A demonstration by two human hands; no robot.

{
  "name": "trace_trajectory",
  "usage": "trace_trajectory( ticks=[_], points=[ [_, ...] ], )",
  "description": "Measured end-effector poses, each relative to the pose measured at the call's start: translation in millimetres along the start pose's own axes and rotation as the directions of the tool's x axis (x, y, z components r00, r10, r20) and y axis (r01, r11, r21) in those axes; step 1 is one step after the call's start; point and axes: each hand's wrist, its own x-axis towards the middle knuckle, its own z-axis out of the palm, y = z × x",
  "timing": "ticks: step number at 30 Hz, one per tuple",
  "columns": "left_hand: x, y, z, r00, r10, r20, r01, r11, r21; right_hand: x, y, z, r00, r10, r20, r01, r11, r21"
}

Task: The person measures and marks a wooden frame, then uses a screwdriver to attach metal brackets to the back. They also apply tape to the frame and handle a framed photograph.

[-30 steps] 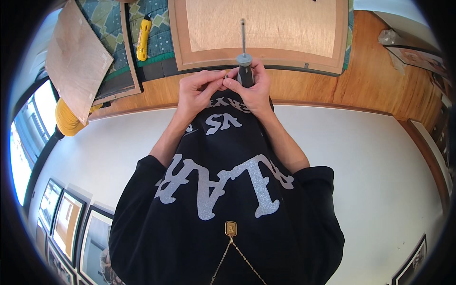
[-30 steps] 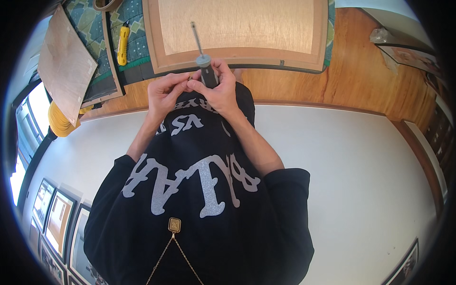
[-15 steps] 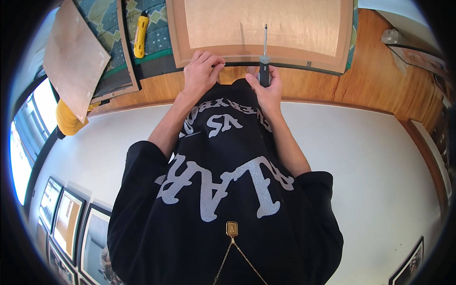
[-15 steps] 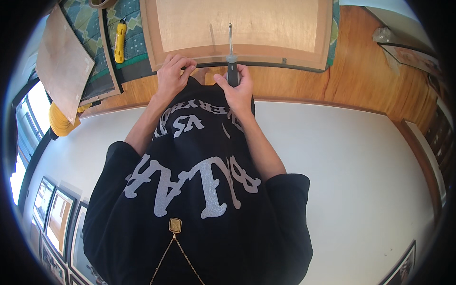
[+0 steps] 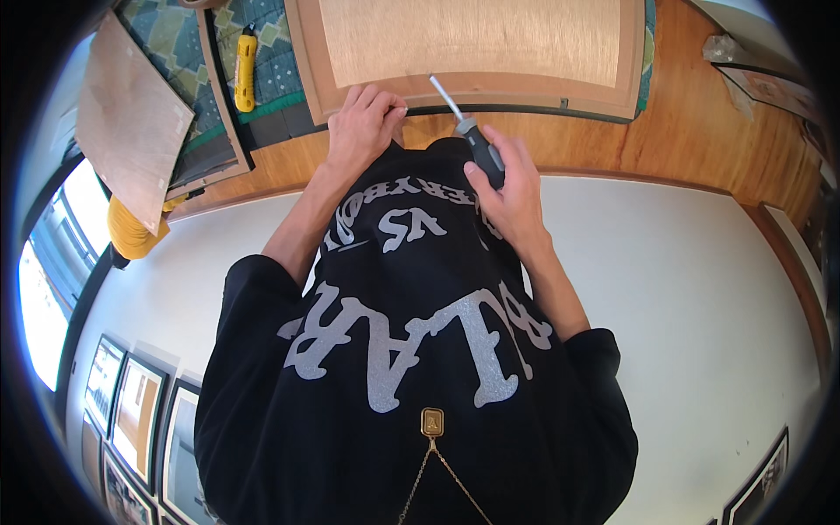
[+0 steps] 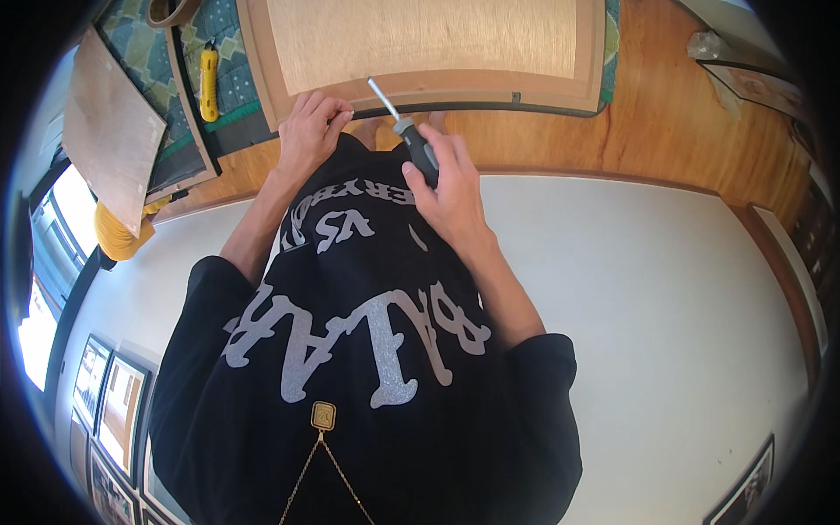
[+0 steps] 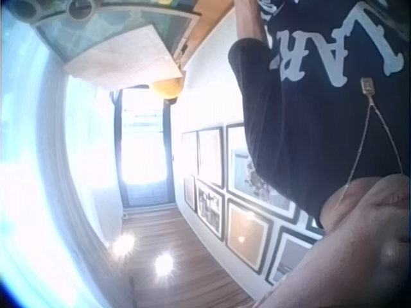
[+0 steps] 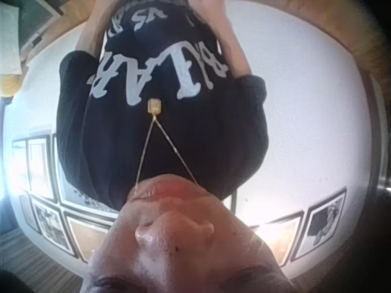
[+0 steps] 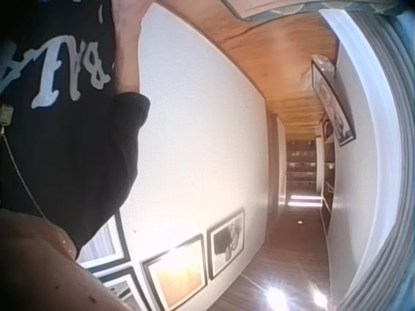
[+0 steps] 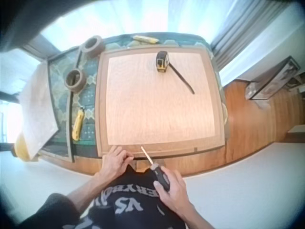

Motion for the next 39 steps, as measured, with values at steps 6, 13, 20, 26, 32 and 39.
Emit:
trace_trajectory(
  ticks=[6,13,20,26,32,39],
  points=[
    [-2.6,2.3,8.6,0.996,0.043,-0.073,-0.037,0.996,0.081,-14.7,-16.9,-1.7,0.993,0.000,0.119,0.011,0.996,-0.086],
    [-2.9,0.2,14.4,0.992,0.053,-0.115,-0.044,0.996,0.076,-13.9,-28.8,4.4,0.989,0.044,0.139,-0.028,0.992,-0.119],
    [-1.9,-3.3,15.6,0.976,0.125,-0.177,-0.112,0.990,0.080,-13.7,-33.5,8.3,0.993,0.013,0.116,0.005,0.987,-0.159],
    [-2.6,-2.9,14.6,0.989,0.075,-0.125,-0.071,0.997,0.032,-12.5,-37.2,9.5,0.993,0.015,0.115,0.006,0.983,-0.182],
    [-2.2,-7.1,18.8,0.976,0.132,-0.172,-0.121,0.990,0.077,-16.3,-40.4,12.4,0.993,0.077,0.086,-0.062,0.985,-0.164],
    [-1.8,-6.4,17.4,0.975,0.142,-0.171,-0.128,0.988,0.088,-14.8,-42.1,13.2,0.992,0.085,0.090,-0.067,0.980,-0.185]
  ],
)
